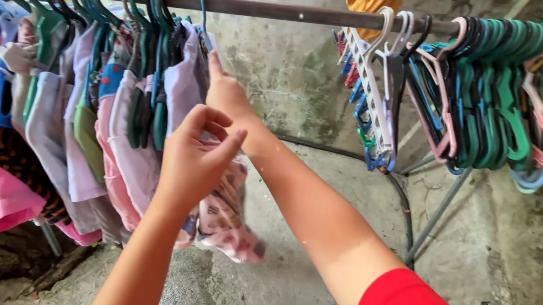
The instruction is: The person is hanging washed clothes, including shirts and undergarments, on a drying rack using hangers.
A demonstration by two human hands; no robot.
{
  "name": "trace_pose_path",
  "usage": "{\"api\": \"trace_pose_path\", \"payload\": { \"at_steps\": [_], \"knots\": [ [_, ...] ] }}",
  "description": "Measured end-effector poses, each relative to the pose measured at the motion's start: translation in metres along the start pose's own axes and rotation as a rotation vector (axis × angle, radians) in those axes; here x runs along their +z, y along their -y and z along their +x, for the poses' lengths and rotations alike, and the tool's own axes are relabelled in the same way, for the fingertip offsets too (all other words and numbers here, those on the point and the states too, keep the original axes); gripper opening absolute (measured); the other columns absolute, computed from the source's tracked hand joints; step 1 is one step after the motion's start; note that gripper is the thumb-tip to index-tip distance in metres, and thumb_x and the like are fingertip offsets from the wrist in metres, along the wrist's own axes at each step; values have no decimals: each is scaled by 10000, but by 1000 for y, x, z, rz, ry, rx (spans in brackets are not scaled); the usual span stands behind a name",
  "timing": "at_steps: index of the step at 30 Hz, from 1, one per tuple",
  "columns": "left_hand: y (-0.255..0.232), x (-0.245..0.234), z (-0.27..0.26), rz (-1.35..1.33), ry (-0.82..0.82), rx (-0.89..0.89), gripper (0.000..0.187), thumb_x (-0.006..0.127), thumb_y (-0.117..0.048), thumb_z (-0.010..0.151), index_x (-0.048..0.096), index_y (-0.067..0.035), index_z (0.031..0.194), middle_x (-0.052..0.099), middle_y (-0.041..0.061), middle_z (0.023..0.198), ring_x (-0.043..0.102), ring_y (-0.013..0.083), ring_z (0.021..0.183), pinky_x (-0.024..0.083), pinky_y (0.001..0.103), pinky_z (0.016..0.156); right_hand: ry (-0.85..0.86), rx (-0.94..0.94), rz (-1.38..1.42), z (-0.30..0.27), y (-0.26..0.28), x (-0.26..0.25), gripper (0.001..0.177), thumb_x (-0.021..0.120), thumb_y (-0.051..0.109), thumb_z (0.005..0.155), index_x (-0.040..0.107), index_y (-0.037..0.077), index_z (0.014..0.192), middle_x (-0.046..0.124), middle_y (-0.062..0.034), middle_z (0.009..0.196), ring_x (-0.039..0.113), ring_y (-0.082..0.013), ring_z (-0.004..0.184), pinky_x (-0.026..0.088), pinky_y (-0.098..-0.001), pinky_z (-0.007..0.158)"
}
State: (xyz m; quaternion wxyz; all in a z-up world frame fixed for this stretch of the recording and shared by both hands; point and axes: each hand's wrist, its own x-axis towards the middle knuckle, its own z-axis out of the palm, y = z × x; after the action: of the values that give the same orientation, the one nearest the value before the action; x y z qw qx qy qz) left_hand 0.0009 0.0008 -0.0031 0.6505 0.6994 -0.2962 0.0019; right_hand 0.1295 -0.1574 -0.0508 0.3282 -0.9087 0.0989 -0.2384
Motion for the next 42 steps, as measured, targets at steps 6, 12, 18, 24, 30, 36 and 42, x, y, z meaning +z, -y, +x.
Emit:
{"api": "trace_pose_path", "payload": {
  "at_steps": [6,12,18,24,30,36,42],
  "knots": [
    [-3,-5,11,-359,204,-53,397,803,-87,862,558,-35,1170,598,8,995,594,41,774,504,193,655,156,-216,568,-35,-8,-51,684,631,404,1017,441,7,1541,531,-209,1529,495,-295,1409,396,-346,1149],
    [-11,-8,30,-613,315,-81,407,726,3,918,548,-54,1280,609,30,1062,659,91,910,568,227,810,897,-109,834,-130,-82,-124,495,724,283,1040,604,-54,1381,670,-140,1277,637,-209,1191,541,-389,1055],
    [-13,9,39,-372,538,-158,569,792,-57,825,532,-131,1325,695,28,1076,735,190,897,594,326,680,376,-30,1323,-149,-50,-193,336,547,220,1095,611,14,1352,711,-113,1235,682,-201,1117,550,-354,983],
    [66,29,40,155,635,-253,302,782,-164,802,758,-39,1077,763,28,930,694,164,852,547,343,815,76,-22,1426,-147,-51,-220,304,473,188,1128,599,-18,1313,699,-148,1258,678,-241,1164,544,-394,1059],
    [91,68,-6,382,-281,220,299,803,-185,906,636,46,998,623,161,954,586,261,832,483,368,751,-2,13,1481,-150,-44,-232,377,440,224,1105,596,-33,1333,694,-165,1278,681,-251,1175,533,-412,1070],
    [145,107,-57,-298,282,-301,308,638,-185,975,621,-36,1243,722,140,1130,662,165,941,531,300,803,-53,-13,1535,-140,-57,-225,378,432,241,1120,603,-24,1329,697,-165,1264,686,-258,1155,542,-430,1048],
    [69,94,-54,-678,538,-392,792,684,-62,782,336,-226,1474,659,98,1221,690,152,990,578,289,765,-49,87,1510,-136,-62,-208,380,423,244,1087,610,-20,1288,707,-168,1233,705,-269,1114,573,-445,1004]
  ]
}}
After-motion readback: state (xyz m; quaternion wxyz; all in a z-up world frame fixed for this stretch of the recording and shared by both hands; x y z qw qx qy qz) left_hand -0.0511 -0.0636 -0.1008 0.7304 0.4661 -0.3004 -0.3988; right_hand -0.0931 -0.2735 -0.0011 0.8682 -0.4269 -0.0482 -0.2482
